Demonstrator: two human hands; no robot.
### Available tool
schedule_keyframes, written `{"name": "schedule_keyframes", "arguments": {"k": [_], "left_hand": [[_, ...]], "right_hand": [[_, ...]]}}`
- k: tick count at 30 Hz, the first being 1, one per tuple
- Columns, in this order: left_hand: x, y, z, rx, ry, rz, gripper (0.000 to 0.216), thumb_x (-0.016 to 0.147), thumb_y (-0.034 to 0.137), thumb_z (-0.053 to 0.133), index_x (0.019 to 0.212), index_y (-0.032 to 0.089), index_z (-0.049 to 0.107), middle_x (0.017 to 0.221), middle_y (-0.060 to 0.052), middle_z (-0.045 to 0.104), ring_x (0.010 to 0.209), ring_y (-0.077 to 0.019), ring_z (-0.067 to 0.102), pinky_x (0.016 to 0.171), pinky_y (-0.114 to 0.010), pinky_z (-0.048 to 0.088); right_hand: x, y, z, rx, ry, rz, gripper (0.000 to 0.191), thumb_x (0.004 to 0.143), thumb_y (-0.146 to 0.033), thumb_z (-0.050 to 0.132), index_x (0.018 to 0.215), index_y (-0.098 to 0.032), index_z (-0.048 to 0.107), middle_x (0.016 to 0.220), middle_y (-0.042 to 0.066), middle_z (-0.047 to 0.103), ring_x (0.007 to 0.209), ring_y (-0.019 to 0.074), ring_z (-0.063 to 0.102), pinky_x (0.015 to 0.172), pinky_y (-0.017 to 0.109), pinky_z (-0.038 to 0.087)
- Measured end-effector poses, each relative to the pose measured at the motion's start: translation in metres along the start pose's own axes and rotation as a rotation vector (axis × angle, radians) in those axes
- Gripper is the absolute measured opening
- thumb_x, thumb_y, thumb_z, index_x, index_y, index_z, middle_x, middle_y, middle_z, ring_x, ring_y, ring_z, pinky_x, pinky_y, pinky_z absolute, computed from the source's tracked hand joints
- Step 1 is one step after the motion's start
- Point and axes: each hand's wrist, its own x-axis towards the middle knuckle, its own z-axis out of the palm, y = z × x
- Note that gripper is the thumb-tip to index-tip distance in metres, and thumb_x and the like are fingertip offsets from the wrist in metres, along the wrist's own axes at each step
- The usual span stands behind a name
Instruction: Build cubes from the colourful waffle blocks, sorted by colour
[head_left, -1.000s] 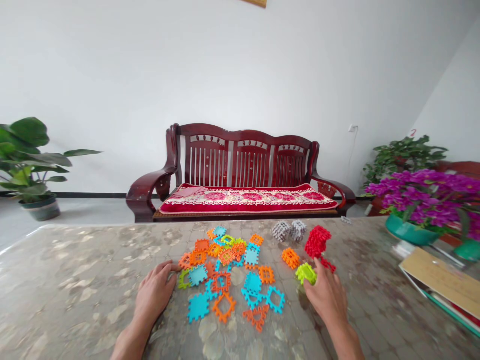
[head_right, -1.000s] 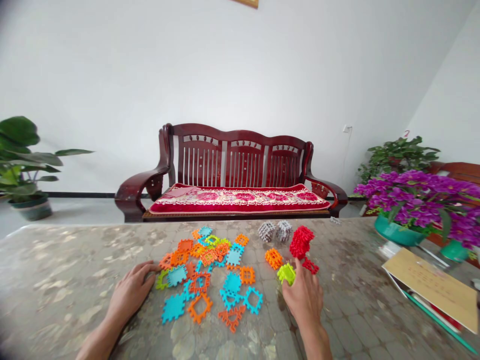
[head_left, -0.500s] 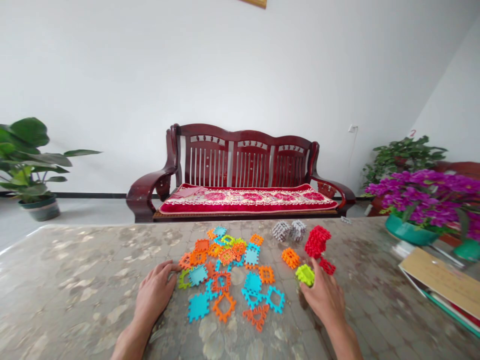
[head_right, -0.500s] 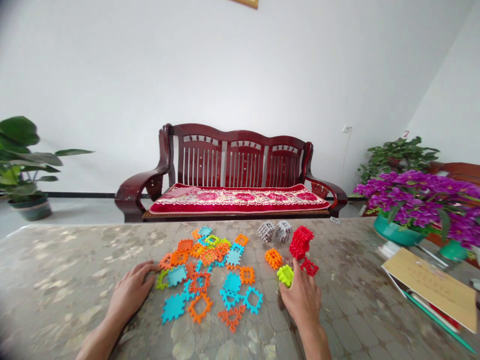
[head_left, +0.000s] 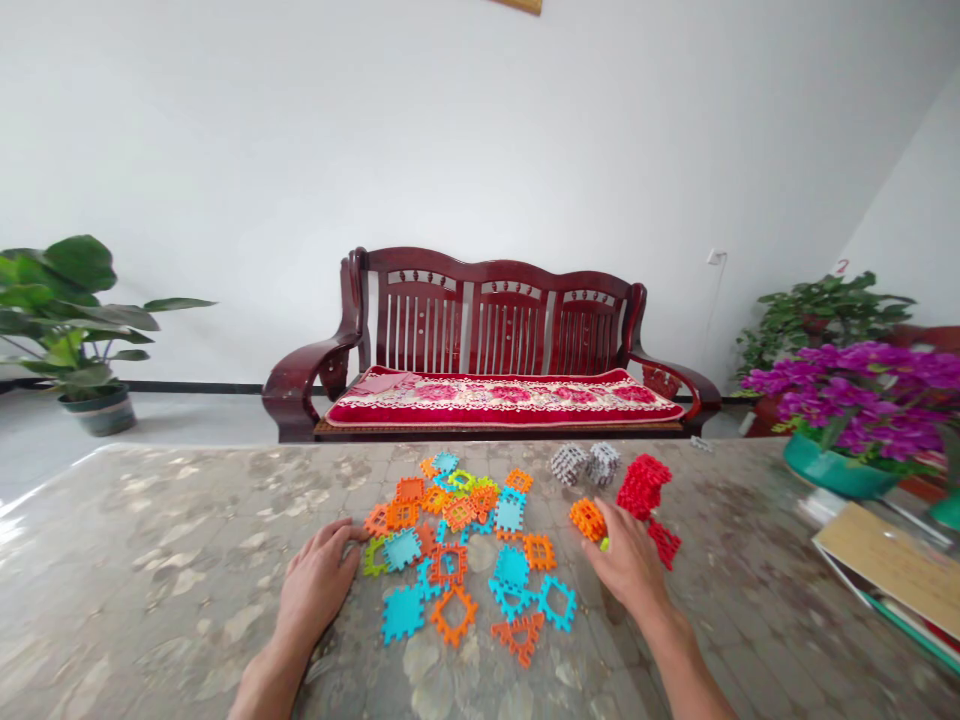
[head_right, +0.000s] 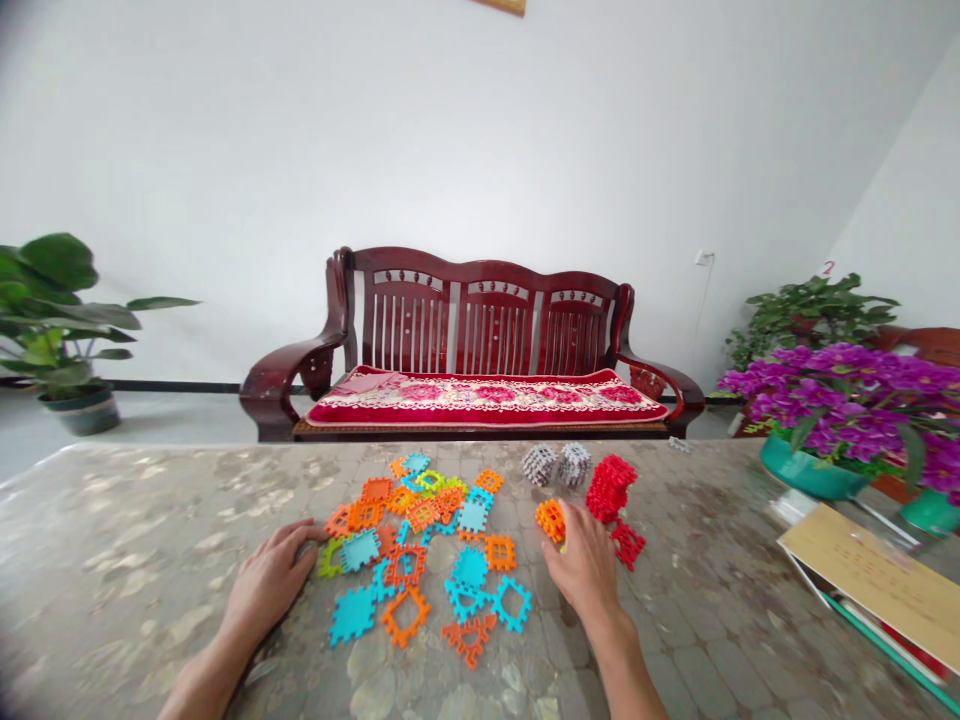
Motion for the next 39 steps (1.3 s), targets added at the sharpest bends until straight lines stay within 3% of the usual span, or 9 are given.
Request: {"name": "schedule_keyframes", "arguments": {"k": [4,8,13,16,24,30,36,39], "left_hand": [[0.000,0.001,-0.001,-0.015,0.008,-0.006,0.033,0.088,0.030,0.042,0.101,0.030,0.072,0.129,-0.002,0.065,0.118,-0.0227,0.061,0.100,-0.037,0.047],[-0.001,0.002,-0.002,-0.026,0.012,-0.006,0.032,0.089,0.031,0.042,0.101,0.030,0.072,0.129,-0.002,0.065,0.119,-0.0225,0.061,0.102,-0.038,0.046],[-0.001,0.004,-0.004,-0.029,0.002,-0.015,0.032,0.088,0.030,0.043,0.101,0.030,0.072,0.129,-0.002,0.065,0.119,-0.0225,0.060,0.101,-0.037,0.046],[-0.001,0.004,-0.003,-0.037,0.018,-0.009,0.031,0.087,0.028,0.044,0.100,0.030,0.072,0.128,-0.001,0.066,0.118,-0.0217,0.061,0.101,-0.036,0.046],[-0.001,0.004,-0.003,-0.029,0.016,-0.008,0.031,0.087,0.028,0.044,0.100,0.030,0.072,0.127,-0.001,0.067,0.117,-0.0203,0.062,0.100,-0.034,0.046],[-0.001,0.004,-0.004,-0.021,0.011,-0.014,0.032,0.087,0.030,0.043,0.099,0.031,0.072,0.128,0.000,0.066,0.118,-0.0213,0.061,0.100,-0.035,0.046],[-0.001,0.003,-0.004,-0.035,0.009,-0.008,0.032,0.087,0.031,0.043,0.100,0.030,0.072,0.128,-0.002,0.066,0.118,-0.0224,0.061,0.101,-0.037,0.046],[-0.001,0.003,-0.003,-0.029,-0.002,-0.011,0.032,0.088,0.031,0.042,0.100,0.030,0.072,0.129,-0.002,0.065,0.119,-0.0219,0.061,0.101,-0.037,0.046]], "right_hand": [[0.002,-0.020,0.002,0.080,-0.013,-0.110,0.048,0.083,-0.024,0.056,0.130,-0.019,0.060,0.132,0.010,0.062,0.125,0.0260,0.053,0.109,0.040,0.036],[-0.011,-0.048,0.009,0.158,-0.136,-0.146,0.044,0.083,-0.023,0.056,0.126,-0.021,0.063,0.128,0.008,0.065,0.121,0.0234,0.057,0.106,0.035,0.040],[-0.025,-0.071,0.017,0.073,-0.183,-0.115,0.050,0.083,-0.034,0.059,0.130,-0.016,0.061,0.125,0.014,0.066,0.123,0.0300,0.056,0.105,0.039,0.040],[-0.026,-0.074,0.021,0.031,-0.197,-0.111,0.054,0.083,-0.032,0.058,0.133,-0.013,0.059,0.126,0.016,0.065,0.123,0.0310,0.055,0.106,0.039,0.039],[-0.024,-0.067,0.031,0.055,-0.142,-0.134,0.058,0.076,-0.017,0.056,0.134,-0.016,0.057,0.122,0.012,0.067,0.121,0.0275,0.057,0.103,0.035,0.041],[-0.023,-0.058,0.033,0.126,-0.107,-0.106,0.063,0.075,-0.017,0.057,0.138,-0.016,0.051,0.124,0.013,0.066,0.120,0.0261,0.058,0.102,0.034,0.042],[0.006,-0.027,0.016,0.143,0.037,-0.038,0.067,0.079,-0.022,0.056,0.144,-0.014,0.040,0.126,0.013,0.064,0.118,0.0266,0.059,0.102,0.036,0.043],[0.022,-0.011,0.010,0.101,0.047,-0.017,0.069,0.080,-0.021,0.056,0.146,-0.011,0.037,0.127,0.015,0.063,0.118,0.0267,0.059,0.102,0.036,0.042]]}}
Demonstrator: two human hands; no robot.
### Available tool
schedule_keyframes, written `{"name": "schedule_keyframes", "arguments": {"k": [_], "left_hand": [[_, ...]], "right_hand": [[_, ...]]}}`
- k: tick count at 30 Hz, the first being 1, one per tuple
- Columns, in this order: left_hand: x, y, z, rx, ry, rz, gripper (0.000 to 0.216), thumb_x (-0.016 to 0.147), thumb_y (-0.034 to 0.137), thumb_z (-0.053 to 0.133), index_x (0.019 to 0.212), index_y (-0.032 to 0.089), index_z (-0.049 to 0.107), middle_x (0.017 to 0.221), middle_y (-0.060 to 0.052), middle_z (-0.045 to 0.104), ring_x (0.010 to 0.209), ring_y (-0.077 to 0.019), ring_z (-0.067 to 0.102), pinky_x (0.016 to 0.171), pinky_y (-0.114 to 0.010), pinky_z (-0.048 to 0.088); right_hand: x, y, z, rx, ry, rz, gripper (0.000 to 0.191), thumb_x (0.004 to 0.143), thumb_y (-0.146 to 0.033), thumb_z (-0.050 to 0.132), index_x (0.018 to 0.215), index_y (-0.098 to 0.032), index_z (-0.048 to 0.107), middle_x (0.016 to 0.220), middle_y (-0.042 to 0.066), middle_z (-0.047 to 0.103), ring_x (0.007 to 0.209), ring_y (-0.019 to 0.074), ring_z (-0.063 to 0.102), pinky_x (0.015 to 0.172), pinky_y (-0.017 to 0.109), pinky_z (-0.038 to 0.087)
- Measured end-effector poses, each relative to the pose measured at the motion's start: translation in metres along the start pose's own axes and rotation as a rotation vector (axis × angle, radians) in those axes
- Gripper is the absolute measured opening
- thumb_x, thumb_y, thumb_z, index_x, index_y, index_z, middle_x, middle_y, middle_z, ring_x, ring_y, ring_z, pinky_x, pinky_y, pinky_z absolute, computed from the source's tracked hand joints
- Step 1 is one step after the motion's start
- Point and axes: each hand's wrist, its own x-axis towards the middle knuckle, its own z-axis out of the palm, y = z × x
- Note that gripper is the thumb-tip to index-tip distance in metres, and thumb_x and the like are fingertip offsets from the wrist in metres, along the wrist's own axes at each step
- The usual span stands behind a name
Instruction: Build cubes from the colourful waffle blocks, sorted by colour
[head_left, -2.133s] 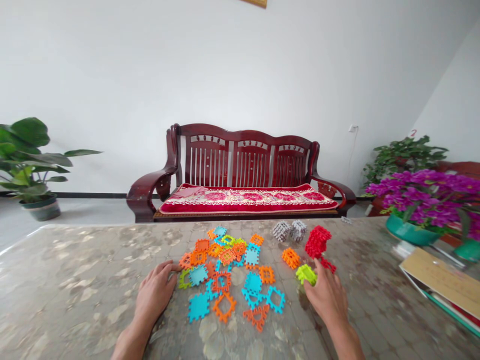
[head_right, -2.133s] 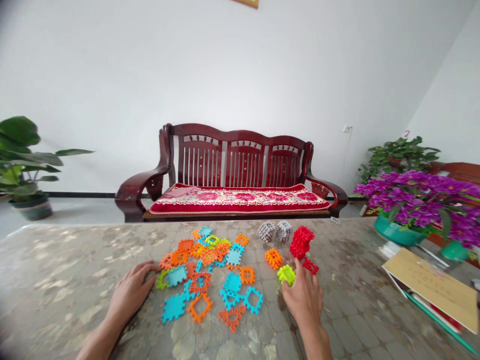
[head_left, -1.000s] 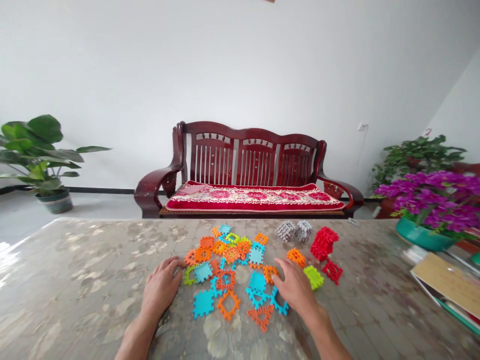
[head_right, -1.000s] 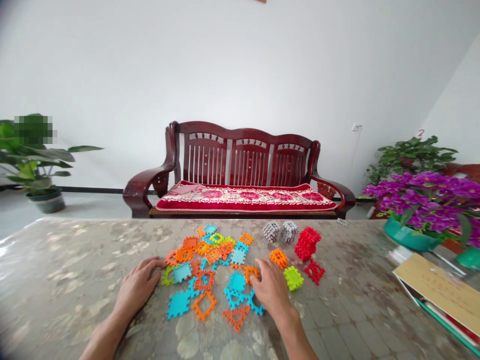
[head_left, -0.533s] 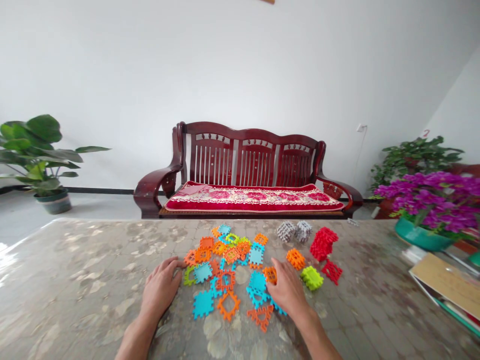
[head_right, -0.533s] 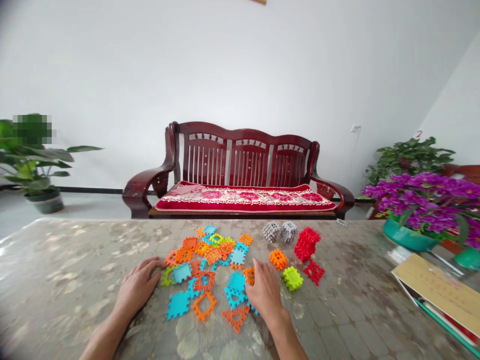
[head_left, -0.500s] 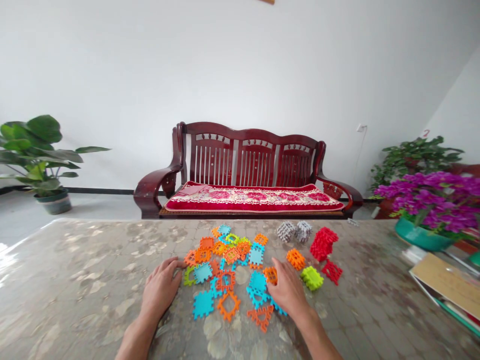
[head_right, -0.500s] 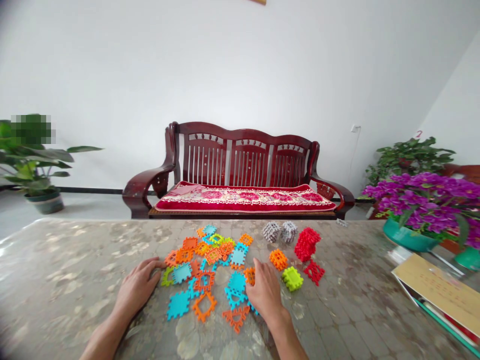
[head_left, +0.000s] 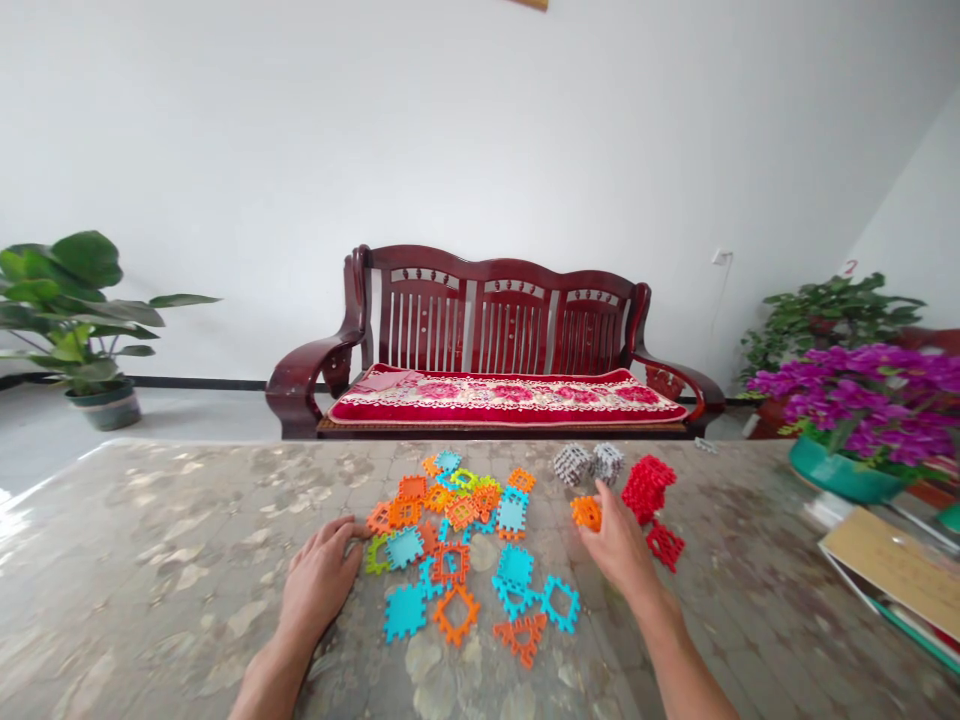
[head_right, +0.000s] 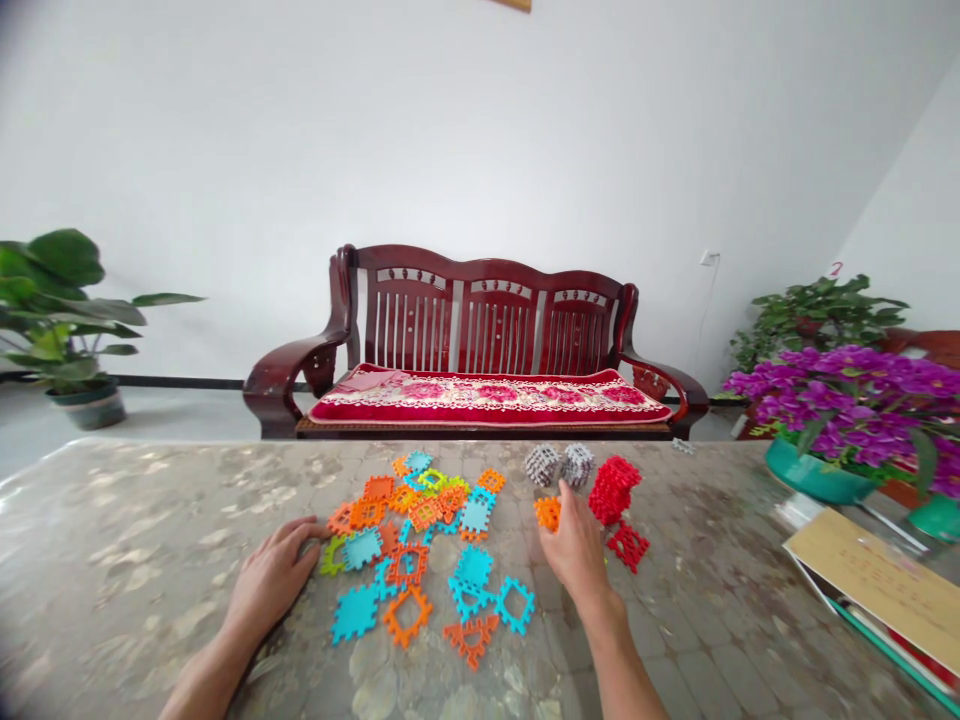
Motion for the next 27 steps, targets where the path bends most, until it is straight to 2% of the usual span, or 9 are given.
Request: {"name": "schedule_keyframes", "arguments": {"k": [12,16,21,27], "left_hand": [[0.001,-0.001,0.002,0.002,0.006,0.011,0.033,0.088,0.030,0.041,0.100,0.029,0.072,0.129,-0.002,0.065,0.118,-0.0232,0.061,0.099,-0.039,0.047],[0.001,-0.002,0.002,-0.004,0.005,0.012,0.033,0.088,0.030,0.041,0.100,0.029,0.072,0.129,-0.002,0.065,0.118,-0.0227,0.061,0.100,-0.038,0.047],[0.001,-0.002,0.002,0.003,0.009,0.009,0.032,0.088,0.030,0.042,0.100,0.030,0.072,0.128,-0.002,0.066,0.119,-0.0220,0.061,0.100,-0.037,0.046],[0.001,-0.003,0.003,0.014,0.008,0.010,0.032,0.088,0.029,0.042,0.100,0.031,0.072,0.128,0.000,0.066,0.119,-0.0208,0.061,0.100,-0.035,0.046]], "right_hand": [[0.015,0.013,0.001,-0.118,-0.159,0.065,0.071,0.079,-0.013,0.054,0.148,-0.012,0.038,0.134,0.017,0.060,0.123,0.0272,0.056,0.101,0.035,0.041],[0.013,0.009,-0.006,-0.183,-0.195,0.068,0.068,0.083,-0.022,0.054,0.148,-0.012,0.038,0.139,0.019,0.055,0.124,0.0306,0.054,0.099,0.038,0.042],[0.014,-0.001,-0.012,-0.270,-0.263,0.128,0.079,0.082,-0.040,0.057,0.153,-0.020,0.028,0.141,0.018,0.054,0.122,0.0366,0.054,0.095,0.047,0.041],[0.022,-0.005,-0.006,-0.318,-0.361,0.154,0.080,0.084,-0.042,0.054,0.155,-0.018,0.025,0.132,0.020,0.060,0.122,0.0365,0.056,0.093,0.047,0.042]]}}
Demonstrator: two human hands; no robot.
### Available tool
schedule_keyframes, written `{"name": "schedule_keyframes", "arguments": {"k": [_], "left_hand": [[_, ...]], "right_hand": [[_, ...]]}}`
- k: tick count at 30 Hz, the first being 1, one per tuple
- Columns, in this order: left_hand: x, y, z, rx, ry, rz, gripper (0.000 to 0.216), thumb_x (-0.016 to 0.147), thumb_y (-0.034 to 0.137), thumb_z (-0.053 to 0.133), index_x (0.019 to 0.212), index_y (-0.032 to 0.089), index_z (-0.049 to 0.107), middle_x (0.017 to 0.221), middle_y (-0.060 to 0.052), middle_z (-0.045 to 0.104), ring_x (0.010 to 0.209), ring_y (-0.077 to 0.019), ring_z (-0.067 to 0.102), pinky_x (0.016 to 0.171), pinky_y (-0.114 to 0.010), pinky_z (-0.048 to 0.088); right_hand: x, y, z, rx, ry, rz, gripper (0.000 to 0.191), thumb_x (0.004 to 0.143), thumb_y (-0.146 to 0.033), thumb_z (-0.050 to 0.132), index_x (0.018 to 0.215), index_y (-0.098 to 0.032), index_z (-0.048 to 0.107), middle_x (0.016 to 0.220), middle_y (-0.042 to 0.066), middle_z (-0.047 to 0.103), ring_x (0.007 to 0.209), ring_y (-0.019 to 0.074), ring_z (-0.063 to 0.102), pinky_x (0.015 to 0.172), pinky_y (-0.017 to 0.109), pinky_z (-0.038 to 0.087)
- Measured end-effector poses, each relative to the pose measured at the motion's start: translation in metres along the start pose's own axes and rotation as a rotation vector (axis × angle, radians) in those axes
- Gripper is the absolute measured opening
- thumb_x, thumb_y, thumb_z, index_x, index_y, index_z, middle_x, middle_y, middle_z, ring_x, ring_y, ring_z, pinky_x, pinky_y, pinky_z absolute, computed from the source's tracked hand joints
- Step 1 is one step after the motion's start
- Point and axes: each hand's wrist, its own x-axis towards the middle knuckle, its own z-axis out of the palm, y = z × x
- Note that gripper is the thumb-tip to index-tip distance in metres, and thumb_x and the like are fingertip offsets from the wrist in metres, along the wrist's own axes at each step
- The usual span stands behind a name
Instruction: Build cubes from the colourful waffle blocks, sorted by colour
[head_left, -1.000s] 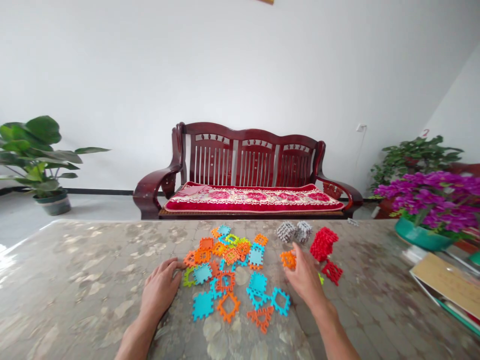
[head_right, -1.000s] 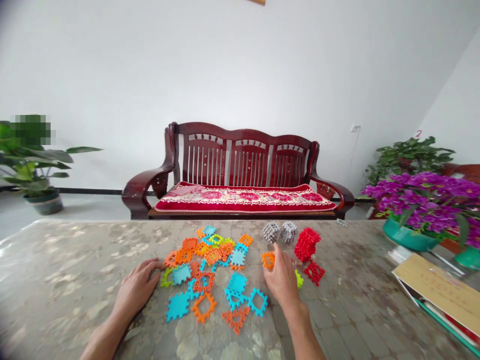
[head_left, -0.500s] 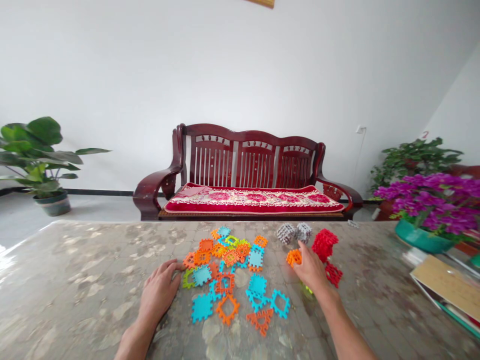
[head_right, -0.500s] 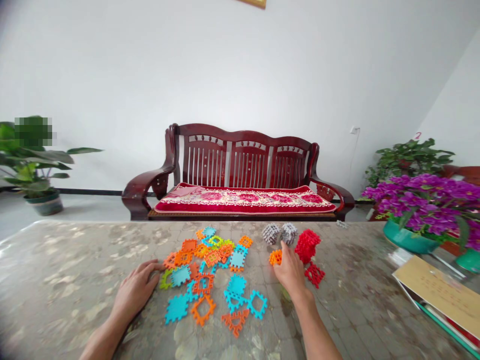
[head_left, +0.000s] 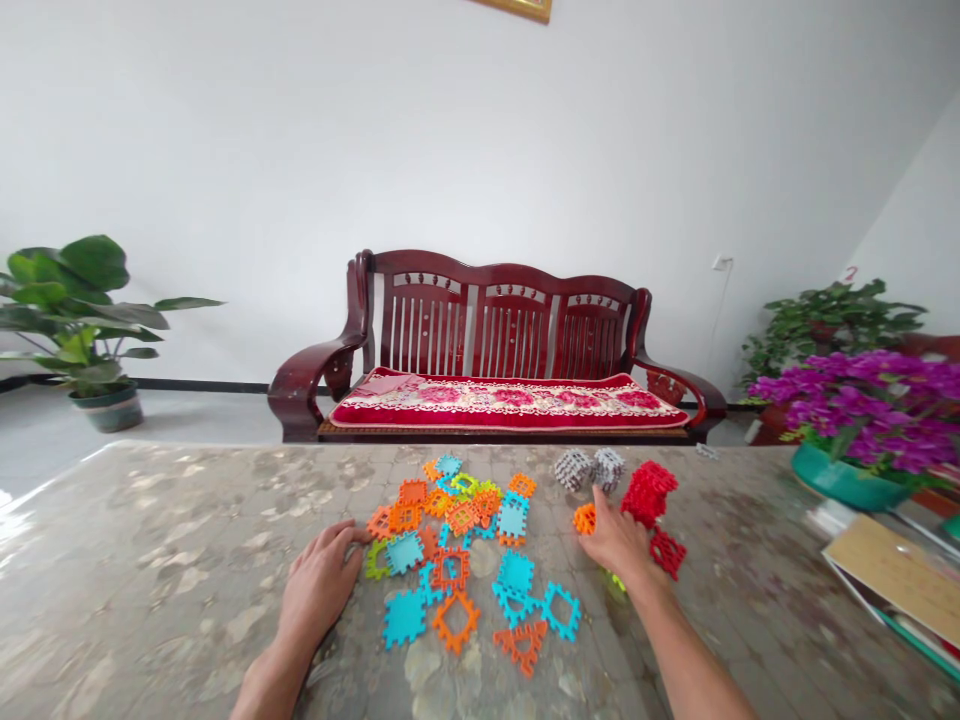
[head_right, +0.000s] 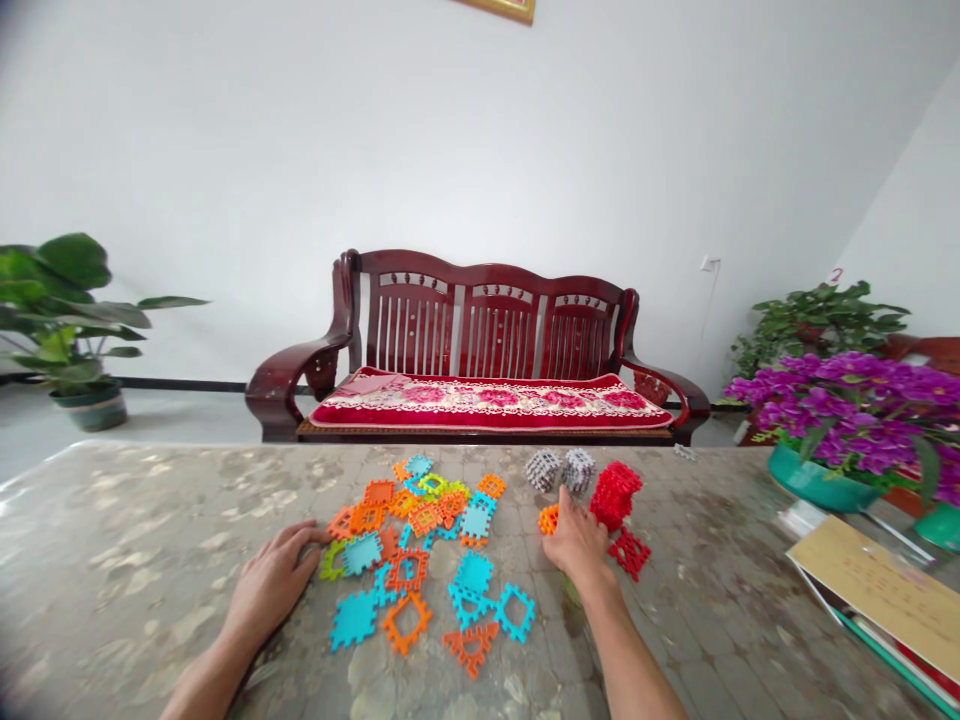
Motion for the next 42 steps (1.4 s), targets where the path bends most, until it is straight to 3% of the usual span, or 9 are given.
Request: {"name": "schedule_keyframes", "arguments": {"k": [14,22,28,36,42], "left_hand": [[0.001,-0.002,0.001,-0.020,-0.023,-0.010,0.032,0.088,0.030,0.042,0.102,0.030,0.071,0.130,-0.002,0.064,0.122,-0.0223,0.059,0.103,-0.039,0.044],[0.000,-0.003,0.003,-0.043,-0.012,-0.008,0.031,0.087,0.030,0.043,0.102,0.030,0.071,0.131,-0.002,0.064,0.121,-0.0228,0.059,0.103,-0.039,0.044],[0.000,-0.002,0.001,-0.040,-0.017,-0.011,0.031,0.087,0.028,0.044,0.101,0.030,0.071,0.131,-0.002,0.064,0.120,-0.0222,0.059,0.103,-0.038,0.044],[-0.001,0.001,0.000,-0.039,-0.003,-0.024,0.031,0.086,0.026,0.045,0.102,0.031,0.071,0.131,-0.002,0.064,0.119,-0.0214,0.059,0.103,-0.037,0.043],[-0.001,0.001,0.000,-0.026,-0.010,-0.017,0.032,0.088,0.027,0.043,0.102,0.031,0.071,0.132,-0.002,0.063,0.120,-0.0221,0.059,0.103,-0.038,0.043]], "right_hand": [[0.024,-0.004,0.010,0.019,-0.002,0.032,0.073,0.082,-0.051,0.056,0.142,-0.013,0.040,0.123,0.023,0.064,0.114,0.0344,0.062,0.088,0.042,0.046],[0.009,-0.010,0.001,-0.031,0.068,0.033,0.068,0.085,-0.048,0.055,0.143,-0.016,0.042,0.132,0.020,0.059,0.123,0.0354,0.053,0.094,0.046,0.039],[-0.008,-0.036,-0.008,-0.001,0.218,-0.146,0.046,0.089,-0.032,0.050,0.134,-0.022,0.054,0.125,0.011,0.063,0.117,0.0291,0.052,0.096,0.039,0.036],[-0.006,-0.058,0.012,0.094,0.200,-0.239,0.049,0.085,-0.024,0.054,0.134,-0.024,0.054,0.132,0.010,0.059,0.122,0.0299,0.049,0.102,0.040,0.034],[0.001,-0.078,0.022,0.177,0.174,-0.418,0.053,0.088,-0.010,0.040,0.138,-0.020,0.053,0.142,0.008,0.054,0.130,0.0237,0.046,0.109,0.033,0.032]]}}
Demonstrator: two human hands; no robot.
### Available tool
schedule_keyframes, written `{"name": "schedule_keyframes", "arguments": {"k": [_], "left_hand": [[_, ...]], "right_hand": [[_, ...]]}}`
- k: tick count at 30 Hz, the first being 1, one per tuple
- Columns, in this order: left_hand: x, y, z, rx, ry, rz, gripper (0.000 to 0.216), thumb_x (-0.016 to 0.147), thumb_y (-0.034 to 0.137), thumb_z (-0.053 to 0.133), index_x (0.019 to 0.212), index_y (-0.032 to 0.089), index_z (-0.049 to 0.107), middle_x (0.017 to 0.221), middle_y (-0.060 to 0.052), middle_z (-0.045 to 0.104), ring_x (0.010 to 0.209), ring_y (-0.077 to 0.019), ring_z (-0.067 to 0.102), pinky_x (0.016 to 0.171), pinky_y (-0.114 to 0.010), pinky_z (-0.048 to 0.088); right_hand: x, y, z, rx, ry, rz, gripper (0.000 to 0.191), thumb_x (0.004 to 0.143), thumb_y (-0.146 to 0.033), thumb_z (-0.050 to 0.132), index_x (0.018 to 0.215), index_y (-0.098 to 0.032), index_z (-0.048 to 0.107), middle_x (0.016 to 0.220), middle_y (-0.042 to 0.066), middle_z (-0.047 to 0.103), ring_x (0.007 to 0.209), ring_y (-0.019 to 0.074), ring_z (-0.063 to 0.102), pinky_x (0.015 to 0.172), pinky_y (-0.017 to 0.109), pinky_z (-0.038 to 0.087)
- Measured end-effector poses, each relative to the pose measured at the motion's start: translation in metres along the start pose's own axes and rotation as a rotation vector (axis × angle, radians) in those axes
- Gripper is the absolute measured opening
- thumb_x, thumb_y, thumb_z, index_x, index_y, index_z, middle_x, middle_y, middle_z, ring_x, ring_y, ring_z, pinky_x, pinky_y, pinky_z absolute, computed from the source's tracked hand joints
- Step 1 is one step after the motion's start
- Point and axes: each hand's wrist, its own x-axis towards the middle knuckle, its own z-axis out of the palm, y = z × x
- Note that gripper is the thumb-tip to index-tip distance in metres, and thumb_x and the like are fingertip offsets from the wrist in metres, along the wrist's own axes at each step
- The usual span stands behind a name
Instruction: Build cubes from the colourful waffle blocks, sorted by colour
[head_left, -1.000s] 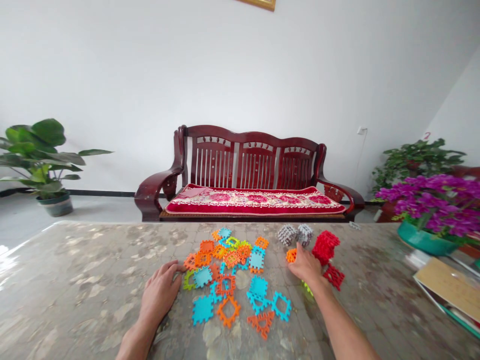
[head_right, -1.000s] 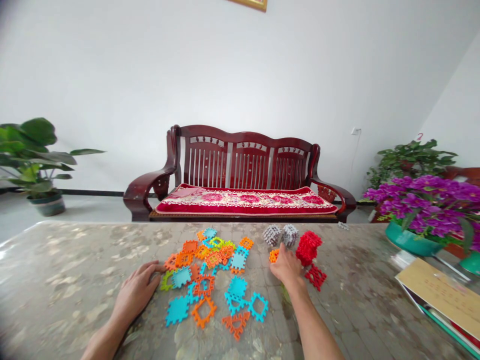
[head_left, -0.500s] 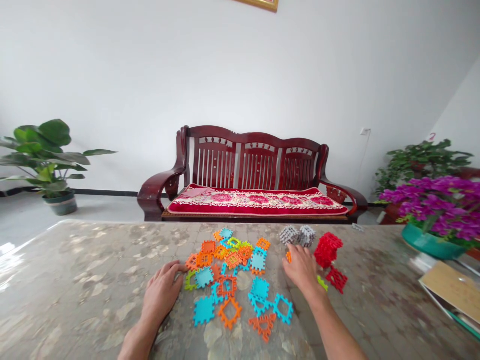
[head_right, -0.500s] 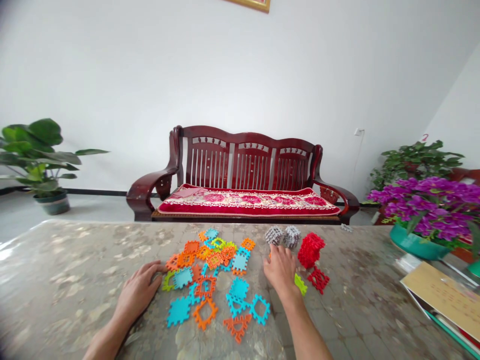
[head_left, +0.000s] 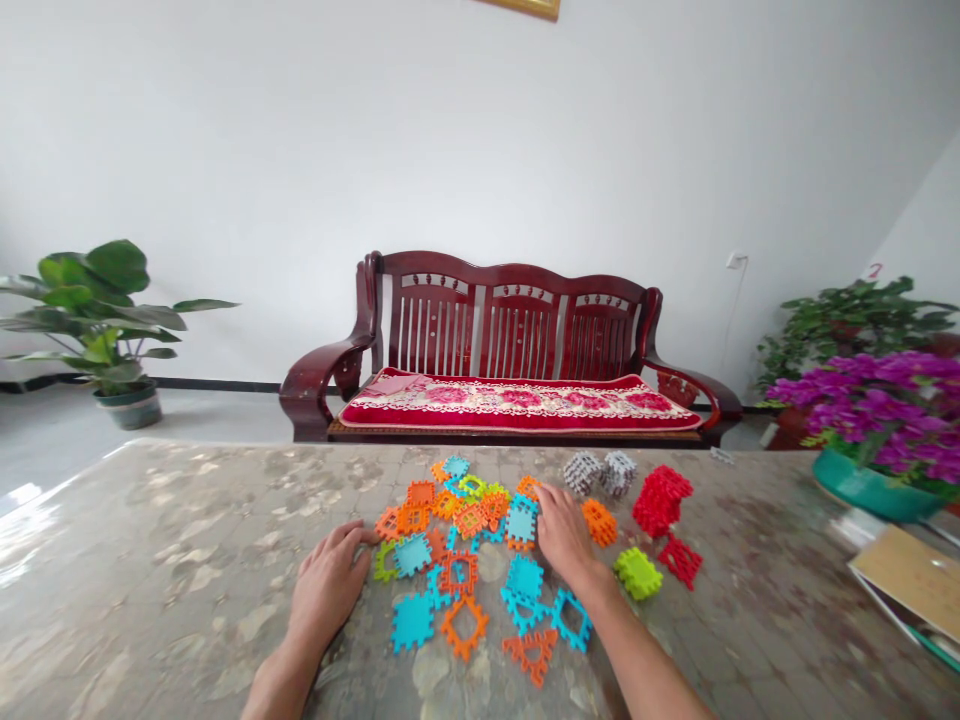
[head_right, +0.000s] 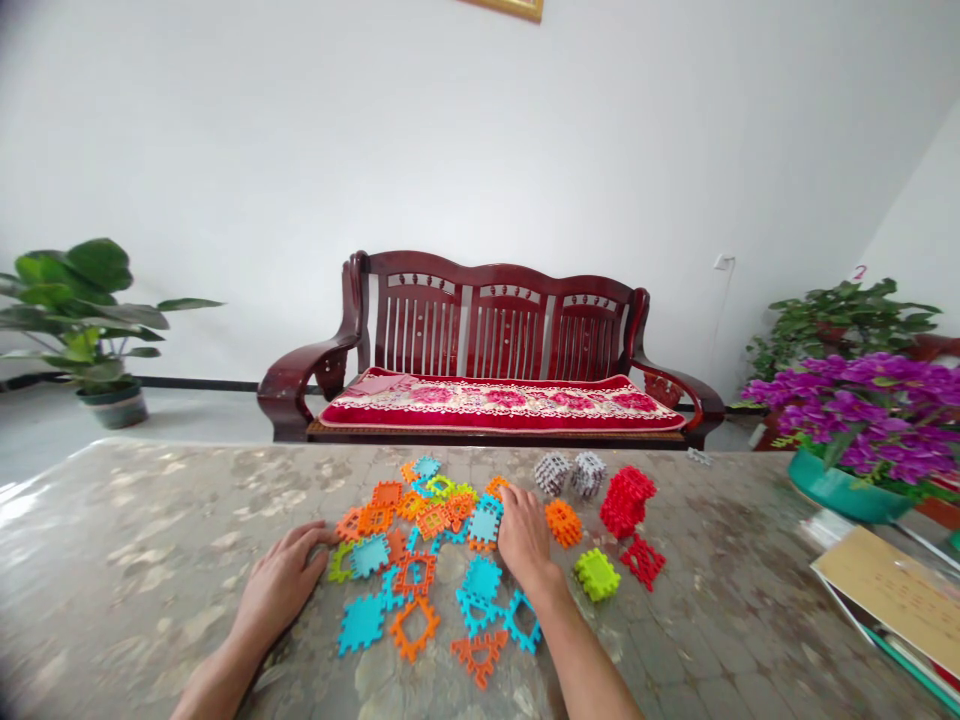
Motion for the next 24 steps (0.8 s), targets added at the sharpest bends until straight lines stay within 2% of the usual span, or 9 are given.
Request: {"name": "schedule_keyframes", "arguments": {"k": [4,7,11,16,18,21,24], "left_hand": [[0.000,-0.001,0.001,0.007,-0.001,-0.001,0.032,0.088,0.028,0.043,0.102,0.031,0.071,0.131,-0.001,0.064,0.120,-0.0222,0.059,0.103,-0.038,0.044],[0.000,-0.002,0.002,0.007,0.002,0.006,0.031,0.088,0.028,0.043,0.102,0.031,0.071,0.131,-0.001,0.064,0.120,-0.0220,0.059,0.102,-0.038,0.044],[0.000,-0.001,0.001,0.009,0.004,-0.002,0.031,0.088,0.029,0.044,0.101,0.031,0.071,0.132,-0.001,0.064,0.120,-0.0219,0.059,0.103,-0.038,0.044],[0.000,0.000,0.000,-0.007,0.009,-0.001,0.031,0.088,0.028,0.044,0.099,0.030,0.072,0.130,-0.002,0.065,0.119,-0.0223,0.060,0.103,-0.038,0.044],[0.001,-0.001,0.000,-0.015,0.011,0.003,0.031,0.088,0.027,0.043,0.099,0.030,0.072,0.129,-0.002,0.065,0.118,-0.0218,0.060,0.102,-0.037,0.044],[0.001,-0.003,0.002,-0.018,0.007,0.009,0.031,0.088,0.027,0.043,0.099,0.030,0.071,0.130,-0.001,0.065,0.119,-0.0210,0.060,0.102,-0.037,0.044],[0.002,-0.003,0.002,-0.016,0.004,0.013,0.031,0.087,0.027,0.043,0.100,0.031,0.071,0.131,-0.001,0.064,0.121,-0.0214,0.059,0.103,-0.037,0.043]], "right_hand": [[0.023,-0.002,0.007,-0.002,-0.087,-0.020,0.059,0.087,-0.002,0.035,0.142,-0.018,0.049,0.149,0.009,0.048,0.135,0.0195,0.044,0.110,0.031,0.032],[0.034,-0.001,0.010,-0.005,-0.112,-0.021,0.054,0.088,-0.003,0.036,0.135,-0.020,0.057,0.144,0.007,0.054,0.132,0.0186,0.047,0.108,0.030,0.035],[0.033,-0.005,0.010,-0.012,-0.121,-0.017,0.037,0.093,-0.014,0.043,0.120,-0.023,0.066,0.128,0.007,0.065,0.121,0.0204,0.055,0.103,0.030,0.038],[0.021,-0.014,0.008,-0.023,-0.102,0.025,0.024,0.093,-0.027,0.051,0.107,-0.023,0.070,0.119,0.010,0.066,0.114,0.0243,0.056,0.097,0.032,0.041],[0.020,-0.014,0.008,-0.010,-0.093,0.040,0.026,0.094,-0.028,0.050,0.111,-0.023,0.068,0.119,0.010,0.065,0.113,0.0243,0.057,0.097,0.033,0.042],[0.023,-0.009,0.008,0.019,-0.092,0.047,0.038,0.094,-0.021,0.044,0.127,-0.021,0.061,0.129,0.012,0.060,0.117,0.0233,0.056,0.098,0.032,0.041],[0.031,-0.002,0.009,0.051,-0.141,-0.010,0.054,0.085,-0.009,0.045,0.138,-0.021,0.054,0.142,0.009,0.054,0.126,0.0210,0.052,0.104,0.031,0.037]]}}
